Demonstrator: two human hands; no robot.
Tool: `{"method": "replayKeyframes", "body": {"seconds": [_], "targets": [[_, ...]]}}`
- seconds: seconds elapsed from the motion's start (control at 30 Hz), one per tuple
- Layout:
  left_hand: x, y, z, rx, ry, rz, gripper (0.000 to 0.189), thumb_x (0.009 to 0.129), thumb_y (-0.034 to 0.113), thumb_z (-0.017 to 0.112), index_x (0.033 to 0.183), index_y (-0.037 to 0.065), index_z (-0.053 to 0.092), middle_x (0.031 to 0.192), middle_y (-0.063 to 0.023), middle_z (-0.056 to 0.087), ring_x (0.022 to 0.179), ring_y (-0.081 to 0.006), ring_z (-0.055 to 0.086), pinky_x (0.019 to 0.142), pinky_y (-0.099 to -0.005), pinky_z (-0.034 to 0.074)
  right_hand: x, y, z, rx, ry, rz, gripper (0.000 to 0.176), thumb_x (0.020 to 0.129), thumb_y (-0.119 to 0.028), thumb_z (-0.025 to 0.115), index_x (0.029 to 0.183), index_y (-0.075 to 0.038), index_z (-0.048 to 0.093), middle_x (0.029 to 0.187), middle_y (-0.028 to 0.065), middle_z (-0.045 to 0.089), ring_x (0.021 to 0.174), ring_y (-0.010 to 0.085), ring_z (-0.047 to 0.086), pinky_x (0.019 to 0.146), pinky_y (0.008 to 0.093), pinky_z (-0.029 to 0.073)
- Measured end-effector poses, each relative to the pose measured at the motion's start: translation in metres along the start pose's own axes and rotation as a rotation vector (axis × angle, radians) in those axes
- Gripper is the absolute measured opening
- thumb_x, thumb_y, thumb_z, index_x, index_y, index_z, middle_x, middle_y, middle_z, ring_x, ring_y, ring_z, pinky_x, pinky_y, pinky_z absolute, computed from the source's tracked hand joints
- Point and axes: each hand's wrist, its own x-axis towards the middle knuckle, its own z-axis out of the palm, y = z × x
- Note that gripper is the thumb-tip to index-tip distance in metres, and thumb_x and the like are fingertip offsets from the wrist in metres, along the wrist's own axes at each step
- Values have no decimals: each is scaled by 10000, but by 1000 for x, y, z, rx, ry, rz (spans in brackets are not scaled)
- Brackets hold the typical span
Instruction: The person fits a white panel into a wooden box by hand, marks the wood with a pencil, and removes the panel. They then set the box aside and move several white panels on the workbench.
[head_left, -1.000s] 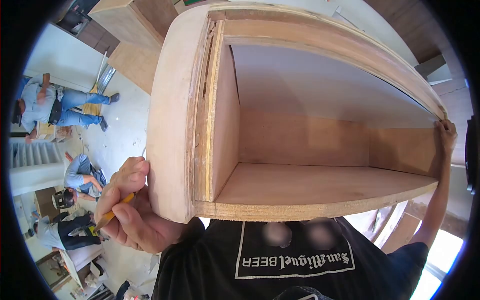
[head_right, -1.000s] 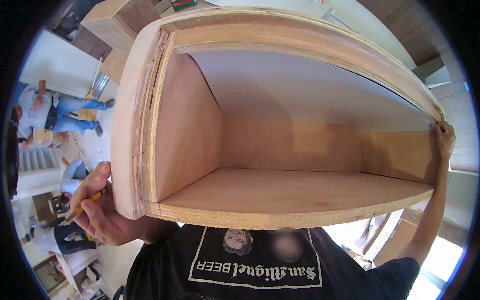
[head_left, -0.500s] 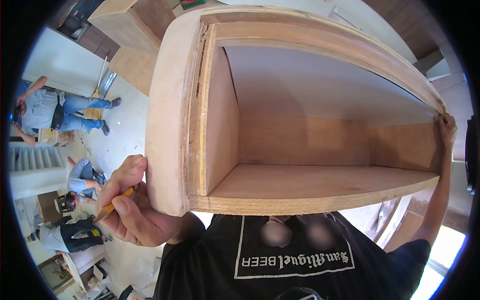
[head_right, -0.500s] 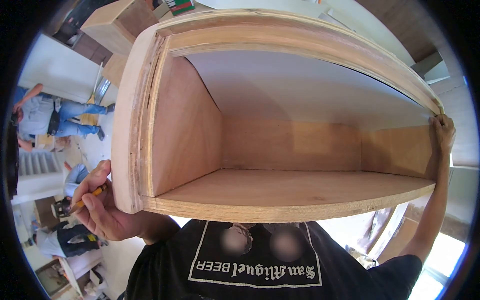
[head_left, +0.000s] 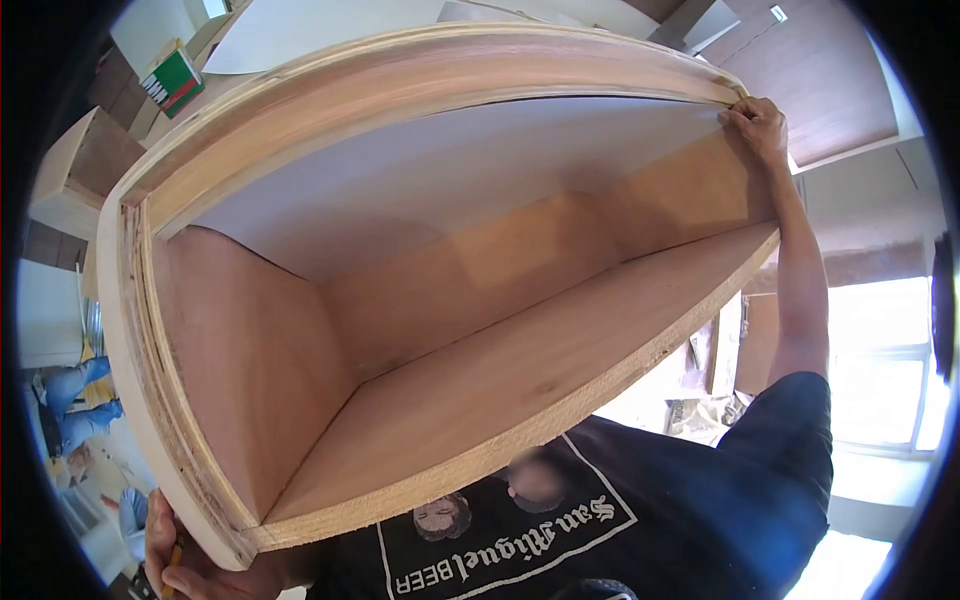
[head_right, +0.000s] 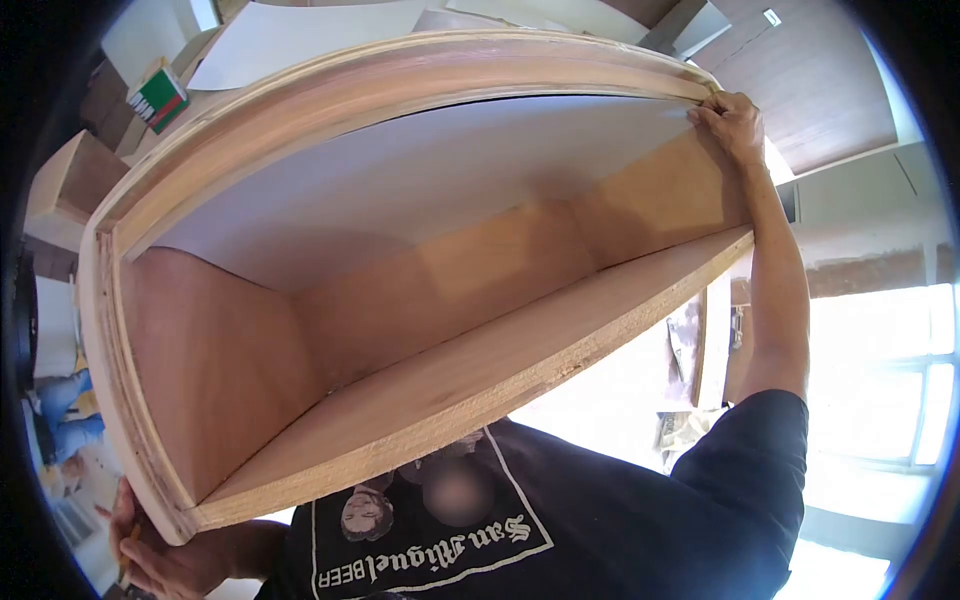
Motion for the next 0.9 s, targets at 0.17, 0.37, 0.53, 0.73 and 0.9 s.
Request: {"method": "replayKeyframes", "body": {"seconds": [0.17, 0.37, 0.53, 0.73, 0.9], "targets": [[0, 1, 6, 7, -29, 38, 335, 1006, 167, 444, 964, -154, 533, 843, -299, 624, 734, -341, 655, 660, -382, 583, -3, 3, 2, 21, 14, -7, 173, 740, -234, 784, 806, -87, 720, 738, 83, 642, 714, 212, 627, 655, 348, 499], [0, 2, 7, 4, -51, 60, 305, 1006, 149, 441, 966, -143, 521, 817, -283, 625, 705, -334, 662, 630, -377, 589, -5, -4, -1, 36, 29, 1, 201, 708, -245, 813, 777, -81, 719, 721, 92, 657, 708, 228, 633, 662, 360, 506], [3, 2, 5, -7, -65, 74, 280, 1006, 134, 439, 967, -134, 511, 795, -271, 626, 681, -328, 668, 605, -373, 594, -6, -8, -3, 25, 25, 32, 199, 699, -243, 818, 765, -84, 719, 738, 97, 668, 712, 242, 639, 666, 369, 510], [0, 6, 9, -42, -64, 84, 249, 1006, 116, 436, 969, -123, 499, 769, -255, 627, 652, -322, 674, 575, -368, 601, -8, -1, -3, 56, 35, 29, 174, 691, -195, 809, 786, -80, 717, 755, 110, 652, 708, 245, 639, 664, 365, 515], [2, 5, 7, -62, -74, 142, 224, 1006, 101, 434, 971, -114, 489, 747, -242, 628, 628, -316, 680, 550, -363, 606, -7, 6, -12, 17, 130, -86, 299, 673, -167, 795, 943, -73, 705, 914, 119, 669, 894, 269, 647, 791, 389, 521]]}}
